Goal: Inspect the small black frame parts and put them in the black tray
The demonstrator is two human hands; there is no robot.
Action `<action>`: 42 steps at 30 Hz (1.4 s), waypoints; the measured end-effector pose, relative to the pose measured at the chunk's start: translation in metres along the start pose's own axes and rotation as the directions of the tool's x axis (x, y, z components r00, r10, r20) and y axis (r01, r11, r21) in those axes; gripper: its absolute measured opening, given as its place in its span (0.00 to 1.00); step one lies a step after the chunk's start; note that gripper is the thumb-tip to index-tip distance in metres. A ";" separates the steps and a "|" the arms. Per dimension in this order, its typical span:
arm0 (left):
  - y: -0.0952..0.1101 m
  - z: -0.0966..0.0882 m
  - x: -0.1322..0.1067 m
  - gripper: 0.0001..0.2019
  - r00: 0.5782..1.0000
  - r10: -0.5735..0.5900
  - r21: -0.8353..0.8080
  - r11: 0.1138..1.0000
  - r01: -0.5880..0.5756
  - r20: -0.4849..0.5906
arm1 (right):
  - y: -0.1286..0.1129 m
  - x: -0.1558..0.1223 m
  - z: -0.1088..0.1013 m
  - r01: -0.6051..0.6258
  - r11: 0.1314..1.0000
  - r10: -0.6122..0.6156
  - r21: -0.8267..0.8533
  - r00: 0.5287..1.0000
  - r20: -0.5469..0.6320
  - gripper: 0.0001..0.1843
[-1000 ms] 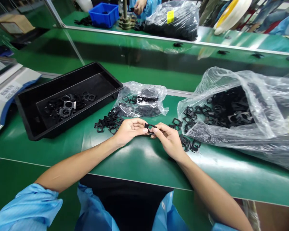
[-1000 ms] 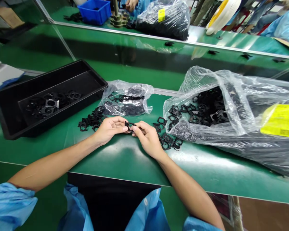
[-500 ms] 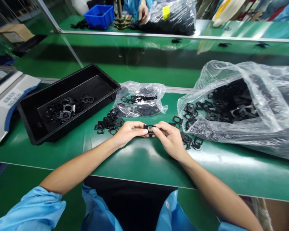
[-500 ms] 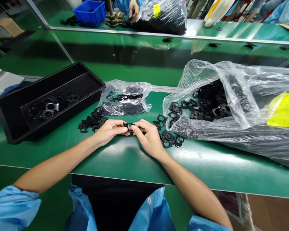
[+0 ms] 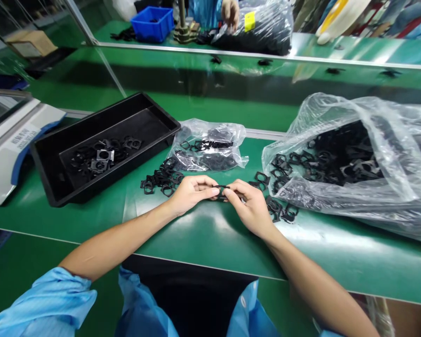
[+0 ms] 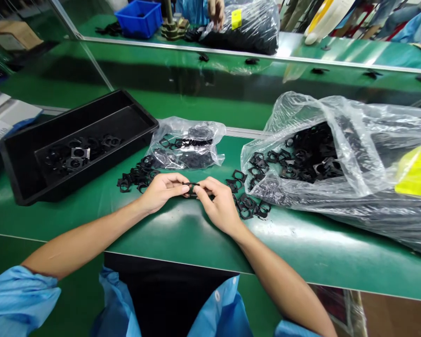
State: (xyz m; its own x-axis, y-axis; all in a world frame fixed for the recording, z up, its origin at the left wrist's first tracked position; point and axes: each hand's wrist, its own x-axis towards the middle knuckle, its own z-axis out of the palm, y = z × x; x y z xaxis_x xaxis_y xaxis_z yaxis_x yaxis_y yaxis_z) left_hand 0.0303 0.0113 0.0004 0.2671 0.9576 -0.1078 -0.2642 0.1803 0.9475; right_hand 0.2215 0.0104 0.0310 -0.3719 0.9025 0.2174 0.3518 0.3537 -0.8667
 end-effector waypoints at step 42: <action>0.002 -0.002 0.002 0.20 0.993 -0.099 -0.114 0.988 0.106 0.062 | -0.001 0.007 0.001 -0.446 0.623 0.460 0.642 0.873 0.160 0.19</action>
State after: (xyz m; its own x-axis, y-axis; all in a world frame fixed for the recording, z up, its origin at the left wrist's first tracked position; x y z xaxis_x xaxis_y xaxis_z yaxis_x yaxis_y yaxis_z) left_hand 0.0286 0.0144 0.0019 0.3491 0.9191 -0.1825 -0.3385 0.3053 0.8901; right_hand 0.2177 0.0159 0.0328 -0.3005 0.9115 -0.2810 -0.1662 -0.3401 -0.9256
